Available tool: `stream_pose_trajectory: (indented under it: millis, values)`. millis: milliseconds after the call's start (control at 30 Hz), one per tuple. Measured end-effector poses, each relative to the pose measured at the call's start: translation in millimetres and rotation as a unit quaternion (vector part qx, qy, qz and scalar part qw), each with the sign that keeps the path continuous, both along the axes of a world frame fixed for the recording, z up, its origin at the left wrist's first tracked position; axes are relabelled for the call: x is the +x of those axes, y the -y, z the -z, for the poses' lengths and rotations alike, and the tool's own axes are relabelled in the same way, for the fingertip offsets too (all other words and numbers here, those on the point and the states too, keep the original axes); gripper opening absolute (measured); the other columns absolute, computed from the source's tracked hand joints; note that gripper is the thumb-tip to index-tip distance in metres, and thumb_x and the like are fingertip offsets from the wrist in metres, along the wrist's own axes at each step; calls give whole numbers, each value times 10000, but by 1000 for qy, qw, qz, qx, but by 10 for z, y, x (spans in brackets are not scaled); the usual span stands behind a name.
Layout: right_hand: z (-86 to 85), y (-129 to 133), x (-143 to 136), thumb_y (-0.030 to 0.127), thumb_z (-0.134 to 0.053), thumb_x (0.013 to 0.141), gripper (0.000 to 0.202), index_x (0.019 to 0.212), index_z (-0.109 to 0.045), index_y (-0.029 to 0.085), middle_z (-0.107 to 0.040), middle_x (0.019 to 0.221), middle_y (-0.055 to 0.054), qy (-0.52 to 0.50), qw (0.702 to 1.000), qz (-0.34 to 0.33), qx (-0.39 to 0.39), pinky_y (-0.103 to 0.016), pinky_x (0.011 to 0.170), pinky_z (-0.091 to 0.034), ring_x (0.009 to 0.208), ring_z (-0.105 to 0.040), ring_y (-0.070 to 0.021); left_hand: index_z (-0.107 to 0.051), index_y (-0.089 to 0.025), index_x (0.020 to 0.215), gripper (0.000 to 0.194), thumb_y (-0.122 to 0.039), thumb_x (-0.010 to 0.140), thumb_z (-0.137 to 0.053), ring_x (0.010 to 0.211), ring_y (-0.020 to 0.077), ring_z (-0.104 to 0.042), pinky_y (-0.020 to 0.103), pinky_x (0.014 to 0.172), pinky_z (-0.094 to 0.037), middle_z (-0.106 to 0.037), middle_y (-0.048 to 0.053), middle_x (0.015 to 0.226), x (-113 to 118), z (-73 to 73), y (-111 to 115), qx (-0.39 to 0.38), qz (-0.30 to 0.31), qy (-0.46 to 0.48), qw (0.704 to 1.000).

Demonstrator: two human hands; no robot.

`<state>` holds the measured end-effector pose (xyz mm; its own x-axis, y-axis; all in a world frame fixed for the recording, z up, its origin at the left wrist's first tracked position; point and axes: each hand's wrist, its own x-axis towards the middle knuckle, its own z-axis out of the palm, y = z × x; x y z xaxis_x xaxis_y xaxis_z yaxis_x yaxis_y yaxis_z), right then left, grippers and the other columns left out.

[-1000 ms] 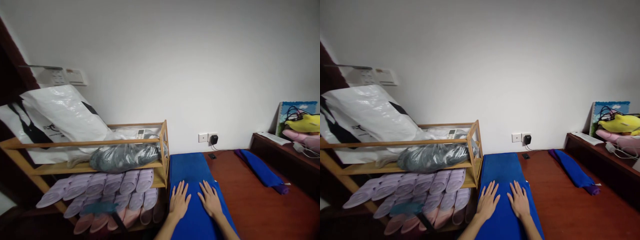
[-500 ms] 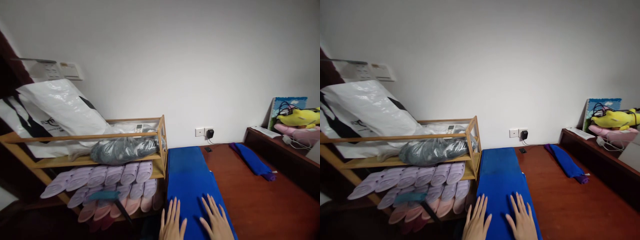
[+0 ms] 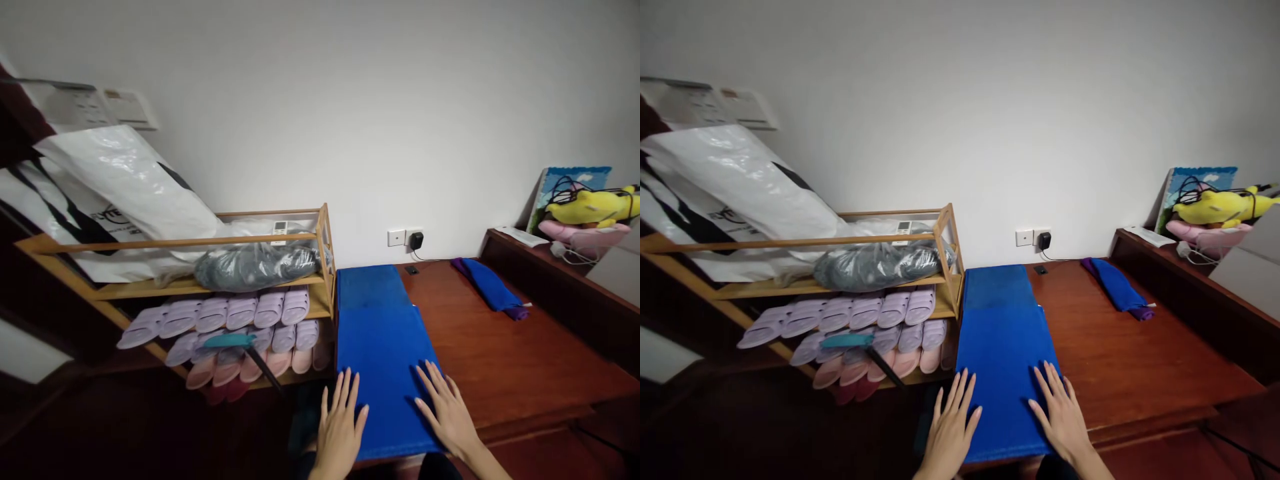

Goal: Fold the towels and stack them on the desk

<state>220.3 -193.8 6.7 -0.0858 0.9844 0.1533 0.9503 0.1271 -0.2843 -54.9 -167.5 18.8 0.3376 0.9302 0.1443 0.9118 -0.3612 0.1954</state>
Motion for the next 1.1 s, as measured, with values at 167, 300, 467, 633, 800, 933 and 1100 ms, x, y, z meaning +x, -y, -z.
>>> stream_pose_trajectory:
  millis: [167, 300, 467, 633, 800, 933, 1100]
  values:
    - [67, 189, 54, 528, -340, 883, 622, 1435, -111, 355, -161, 1530, -5, 9, 1000, -20, -4, -488, 1102, -248, 1390, -182, -243, -56, -336, 1440, 572, -425, 933, -306, 1392, 249, -164, 509, 1097, -238, -170, -4, 1525, -37, 31, 141, -14, 20, 7, 1000]
    - [74, 175, 38, 533, -320, 887, 617, 1434, -95, 357, -161, 1530, -7, 14, 1000, -19, -6, -500, 1098, -249, 1391, -178, -241, -58, -338, 1437, 564, -431, 933, -294, 1393, 252, -159, 524, 1090, -246, -162, -5, 1526, -25, 33, 141, -21, 16, 7, 1000]
    - [102, 200, 46, 544, -325, 880, 614, 1431, -118, 365, -194, 1525, -9, 8, 1000, -15, -1, -525, 1093, -242, 1386, -196, -248, -62, -339, 1434, 556, -419, 935, -292, 1392, 256, -156, 524, 1090, -245, -159, -4, 1525, -34, 54, 176, -28, 11, 9, 1000]
    - [103, 97, 88, 565, -303, 878, 569, 1412, -230, 380, -236, 1518, 1, -23, 999, 12, -20, -521, 1096, -235, 1387, -203, -229, -30, -346, 1433, 563, -448, 936, -273, 1385, 251, -183, 543, 1086, -243, -134, 2, 1526, -69, 5, 143, -24, 13, 8, 1000]
    - [44, -386, 26, 578, -273, 879, 599, 1428, -160, 367, -186, 1534, -11, -39, 999, 31, -9, -515, 1095, -236, 1393, -182, -217, -45, -311, 1441, 563, -415, 942, -282, 1382, 228, -201, 484, 1106, -242, -180, 4, 1519, 31, -91, -234, 41, 23, 3, 999]
    - [110, -758, -35, 605, -274, 866, 629, 1428, -195, 332, -209, 1528, -34, -24, 998, 54, 6, -508, 1094, -242, 1391, -189, -219, -81, -262, 1445, 561, -422, 942, -271, 1384, 233, -193, 486, 1111, -236, -204, 30, 1515, 102, -8, -572, 50, 11, 3, 999]
    - [279, -863, 0, 619, -278, 861, 639, 1422, -226, 317, -248, 1513, -41, 1, 999, 42, 20, -503, 1109, -210, 1389, -193, -222, -95, -280, 1441, 567, -478, 934, -253, 1386, 240, -186, 505, 1112, -228, -193, 20, 1517, 63, 162, -686, 22, 20, -4, 1000]
